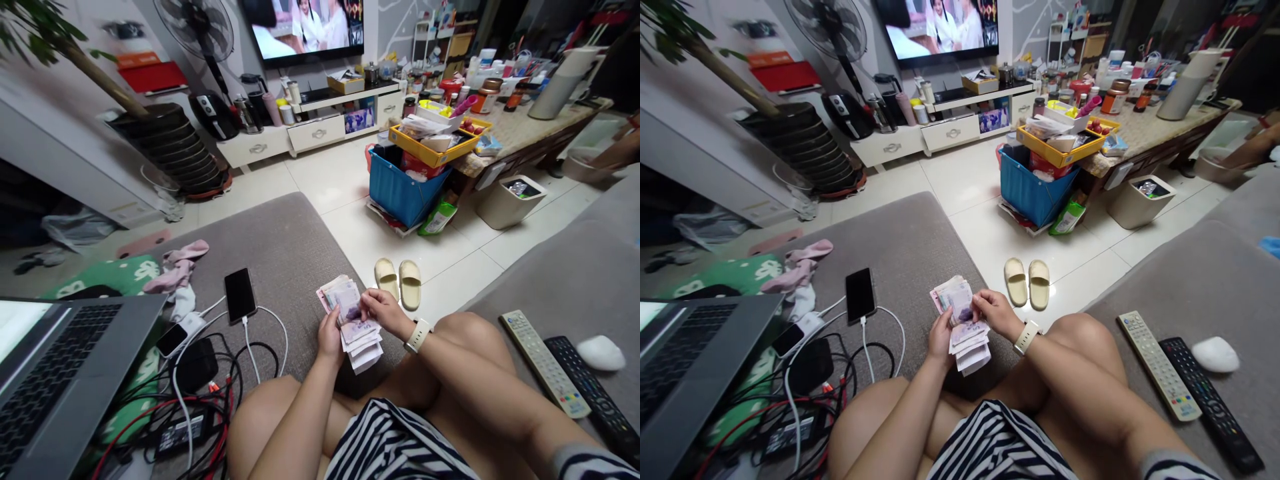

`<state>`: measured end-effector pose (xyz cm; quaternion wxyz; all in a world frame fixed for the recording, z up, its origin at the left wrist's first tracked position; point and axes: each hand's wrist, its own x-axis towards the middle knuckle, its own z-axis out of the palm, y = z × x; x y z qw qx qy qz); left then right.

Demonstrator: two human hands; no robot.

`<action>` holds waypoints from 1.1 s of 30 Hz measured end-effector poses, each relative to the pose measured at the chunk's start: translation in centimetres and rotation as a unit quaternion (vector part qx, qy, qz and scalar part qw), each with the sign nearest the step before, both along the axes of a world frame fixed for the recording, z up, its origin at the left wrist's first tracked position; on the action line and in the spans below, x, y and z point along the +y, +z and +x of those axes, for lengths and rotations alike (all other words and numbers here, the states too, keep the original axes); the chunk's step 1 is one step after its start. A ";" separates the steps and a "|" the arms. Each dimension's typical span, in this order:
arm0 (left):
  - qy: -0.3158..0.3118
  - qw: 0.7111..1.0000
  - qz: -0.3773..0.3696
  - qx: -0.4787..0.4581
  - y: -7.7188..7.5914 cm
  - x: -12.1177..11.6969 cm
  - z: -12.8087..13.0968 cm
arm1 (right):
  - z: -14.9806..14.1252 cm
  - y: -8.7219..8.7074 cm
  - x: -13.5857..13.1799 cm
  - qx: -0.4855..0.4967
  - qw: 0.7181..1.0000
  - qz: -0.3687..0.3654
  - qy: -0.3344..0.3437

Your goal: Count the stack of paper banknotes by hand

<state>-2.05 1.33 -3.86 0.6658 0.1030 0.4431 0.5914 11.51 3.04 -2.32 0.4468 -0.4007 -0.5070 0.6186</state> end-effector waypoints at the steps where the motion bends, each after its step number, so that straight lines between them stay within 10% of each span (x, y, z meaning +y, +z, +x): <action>1: 0.001 1.000 0.001 0.000 0.0 0.0 0.0 | 0.0 -0.1 0.0 0.002 1.000 -0.003 0.002; 9: -0.043 0.999 -0.008 0.015 0.8 -0.4 -0.2 | 0.3 -0.8 0.3 -0.101 0.990 0.014 -0.096; 33: -0.002 1.000 -0.011 -0.019 0.4 0.2 -0.2 | 0.3 -0.1 -0.2 -0.038 0.998 0.054 0.004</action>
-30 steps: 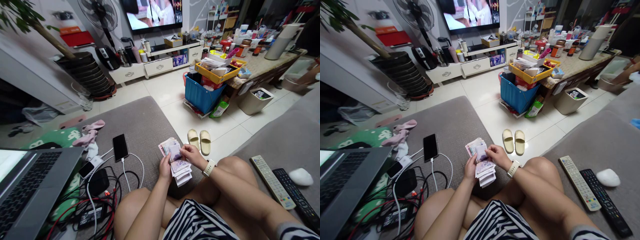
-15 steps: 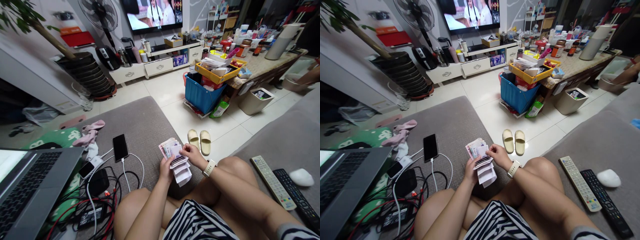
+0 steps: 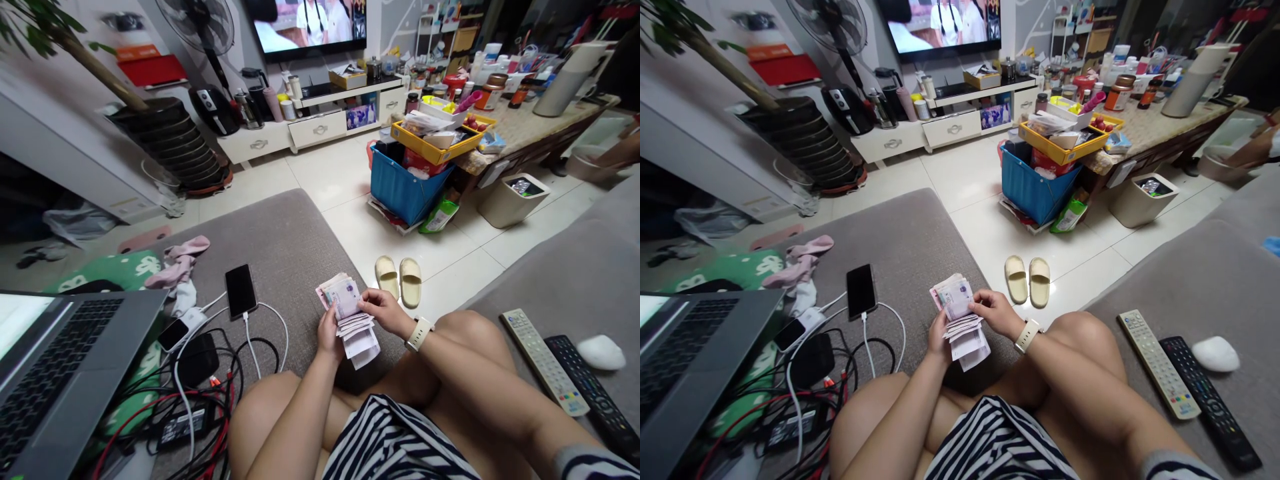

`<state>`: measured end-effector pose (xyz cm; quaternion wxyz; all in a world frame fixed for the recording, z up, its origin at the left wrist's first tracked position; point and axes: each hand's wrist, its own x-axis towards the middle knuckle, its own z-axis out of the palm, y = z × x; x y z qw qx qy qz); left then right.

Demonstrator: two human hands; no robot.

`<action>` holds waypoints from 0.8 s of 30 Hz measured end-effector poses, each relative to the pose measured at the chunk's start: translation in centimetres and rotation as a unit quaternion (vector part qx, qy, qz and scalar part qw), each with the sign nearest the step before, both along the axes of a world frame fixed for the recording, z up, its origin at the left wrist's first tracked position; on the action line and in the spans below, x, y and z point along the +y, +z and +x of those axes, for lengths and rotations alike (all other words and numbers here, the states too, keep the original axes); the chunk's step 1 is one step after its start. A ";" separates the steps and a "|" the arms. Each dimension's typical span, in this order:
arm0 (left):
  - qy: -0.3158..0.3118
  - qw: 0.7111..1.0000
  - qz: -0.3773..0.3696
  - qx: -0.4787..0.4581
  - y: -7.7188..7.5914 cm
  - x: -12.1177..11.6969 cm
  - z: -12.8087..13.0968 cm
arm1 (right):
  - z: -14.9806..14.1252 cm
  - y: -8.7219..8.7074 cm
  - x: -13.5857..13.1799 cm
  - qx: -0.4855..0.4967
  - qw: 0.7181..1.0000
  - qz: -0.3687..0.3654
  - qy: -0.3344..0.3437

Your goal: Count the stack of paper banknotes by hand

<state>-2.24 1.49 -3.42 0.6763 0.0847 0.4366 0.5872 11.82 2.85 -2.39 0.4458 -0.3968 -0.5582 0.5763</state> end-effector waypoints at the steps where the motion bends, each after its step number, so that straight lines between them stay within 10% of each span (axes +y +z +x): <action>1: 0.001 1.000 0.000 0.000 -0.2 0.0 0.0 | 0.0 0.1 0.0 0.003 1.000 -0.002 0.000; 10: 0.000 0.998 0.023 0.058 -1.6 0.0 0.1 | -0.2 -0.1 0.0 -0.128 0.990 -0.038 -0.039; 15: 0.003 0.993 0.040 0.113 -2.7 0.0 0.0 | -0.1 0.1 -0.9 -0.367 0.924 0.019 -0.106; 24: -0.055 0.989 0.045 0.131 -2.9 -0.3 0.4 | -0.4 -0.2 -1.1 -0.295 0.955 0.032 0.010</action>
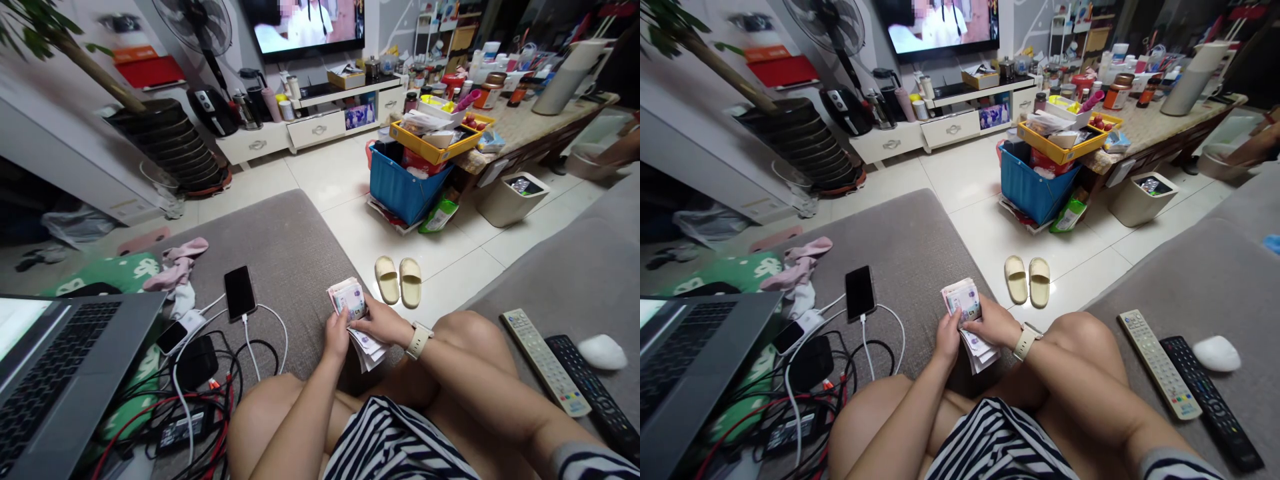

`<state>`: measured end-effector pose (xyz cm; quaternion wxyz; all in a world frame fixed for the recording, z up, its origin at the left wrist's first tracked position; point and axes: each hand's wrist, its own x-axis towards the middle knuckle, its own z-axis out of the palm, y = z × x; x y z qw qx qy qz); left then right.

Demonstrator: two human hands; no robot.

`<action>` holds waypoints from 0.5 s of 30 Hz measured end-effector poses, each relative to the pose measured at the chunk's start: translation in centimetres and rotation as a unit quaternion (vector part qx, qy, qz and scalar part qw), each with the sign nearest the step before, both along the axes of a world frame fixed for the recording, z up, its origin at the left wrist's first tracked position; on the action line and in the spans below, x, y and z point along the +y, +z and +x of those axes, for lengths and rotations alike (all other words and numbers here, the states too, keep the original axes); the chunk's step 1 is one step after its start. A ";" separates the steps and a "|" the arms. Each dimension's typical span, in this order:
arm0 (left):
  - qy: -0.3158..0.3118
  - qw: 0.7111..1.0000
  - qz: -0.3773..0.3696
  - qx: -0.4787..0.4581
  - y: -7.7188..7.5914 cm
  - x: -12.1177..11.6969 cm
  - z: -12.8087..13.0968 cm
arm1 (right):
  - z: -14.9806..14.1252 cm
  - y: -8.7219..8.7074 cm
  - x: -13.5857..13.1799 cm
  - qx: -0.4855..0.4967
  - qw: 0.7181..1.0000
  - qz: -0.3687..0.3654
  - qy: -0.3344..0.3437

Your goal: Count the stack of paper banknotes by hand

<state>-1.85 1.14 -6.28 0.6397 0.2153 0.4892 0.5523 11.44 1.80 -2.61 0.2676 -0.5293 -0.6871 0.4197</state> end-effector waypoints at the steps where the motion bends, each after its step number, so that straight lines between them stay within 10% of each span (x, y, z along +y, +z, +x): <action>1: 0.002 1.000 -0.001 -0.005 0.1 0.0 0.0 | 0.0 0.0 0.2 0.011 1.000 -0.004 -0.015; 15: -0.003 0.998 -0.029 -0.063 1.9 -0.2 0.1 | 0.3 -0.3 1.1 0.024 0.989 -0.004 -0.143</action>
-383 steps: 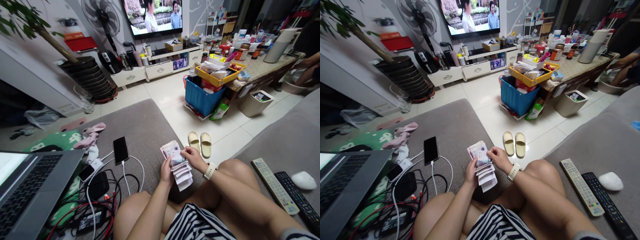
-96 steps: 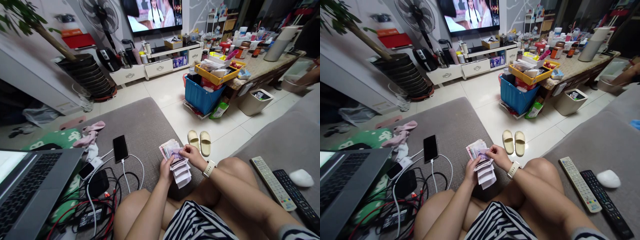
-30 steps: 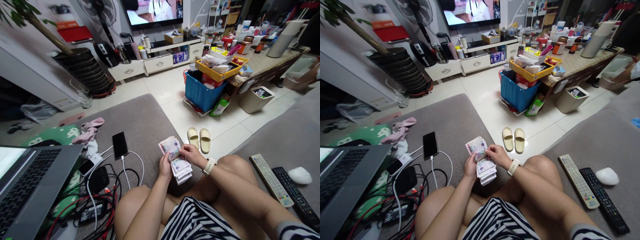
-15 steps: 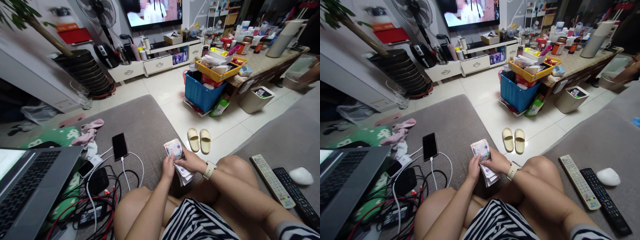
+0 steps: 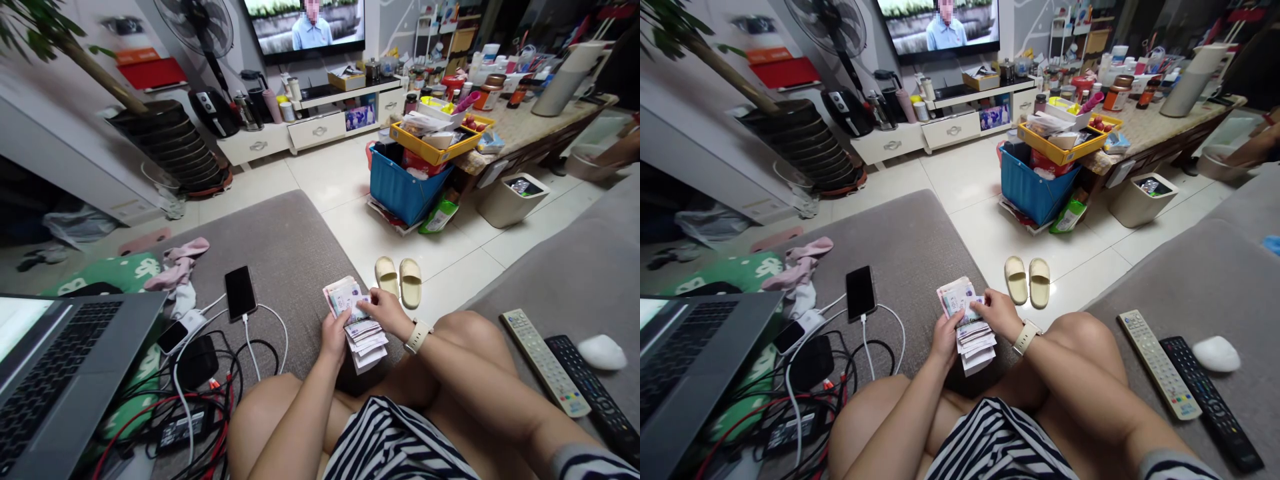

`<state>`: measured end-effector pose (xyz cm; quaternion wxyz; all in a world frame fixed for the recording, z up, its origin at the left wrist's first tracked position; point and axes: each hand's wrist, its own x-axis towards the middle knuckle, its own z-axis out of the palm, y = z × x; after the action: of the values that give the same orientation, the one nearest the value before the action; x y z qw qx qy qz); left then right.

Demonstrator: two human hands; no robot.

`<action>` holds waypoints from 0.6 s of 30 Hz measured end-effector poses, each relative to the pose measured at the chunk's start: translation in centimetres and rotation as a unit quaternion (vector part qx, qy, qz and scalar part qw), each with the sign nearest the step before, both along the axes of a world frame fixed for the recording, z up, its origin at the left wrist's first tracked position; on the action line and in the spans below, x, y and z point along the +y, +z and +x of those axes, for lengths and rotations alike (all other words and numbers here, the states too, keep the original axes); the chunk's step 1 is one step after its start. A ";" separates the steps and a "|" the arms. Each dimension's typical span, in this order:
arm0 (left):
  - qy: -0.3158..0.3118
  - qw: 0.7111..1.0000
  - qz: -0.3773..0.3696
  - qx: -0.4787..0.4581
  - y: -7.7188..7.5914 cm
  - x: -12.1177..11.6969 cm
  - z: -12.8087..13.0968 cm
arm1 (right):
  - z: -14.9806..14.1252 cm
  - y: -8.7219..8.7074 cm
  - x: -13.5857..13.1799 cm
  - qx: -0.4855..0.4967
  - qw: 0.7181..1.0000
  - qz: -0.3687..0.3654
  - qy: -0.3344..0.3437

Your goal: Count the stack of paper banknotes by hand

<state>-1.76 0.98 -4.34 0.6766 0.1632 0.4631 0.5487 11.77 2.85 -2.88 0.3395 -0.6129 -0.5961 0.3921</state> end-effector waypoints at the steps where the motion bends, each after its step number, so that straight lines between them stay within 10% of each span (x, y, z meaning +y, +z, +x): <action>1: 0.003 1.000 -0.001 -0.002 0.0 0.0 0.0 | 0.0 -0.1 0.0 0.007 1.000 0.003 0.001; 18: 0.070 0.998 -0.004 0.005 -0.3 0.4 -0.4 | -0.2 0.7 -0.1 0.238 0.961 -0.015 0.142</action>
<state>-2.14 1.42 -4.67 0.6351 0.1304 0.4786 0.5920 11.58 2.71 -2.17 0.4031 -0.4166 -0.5730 0.5794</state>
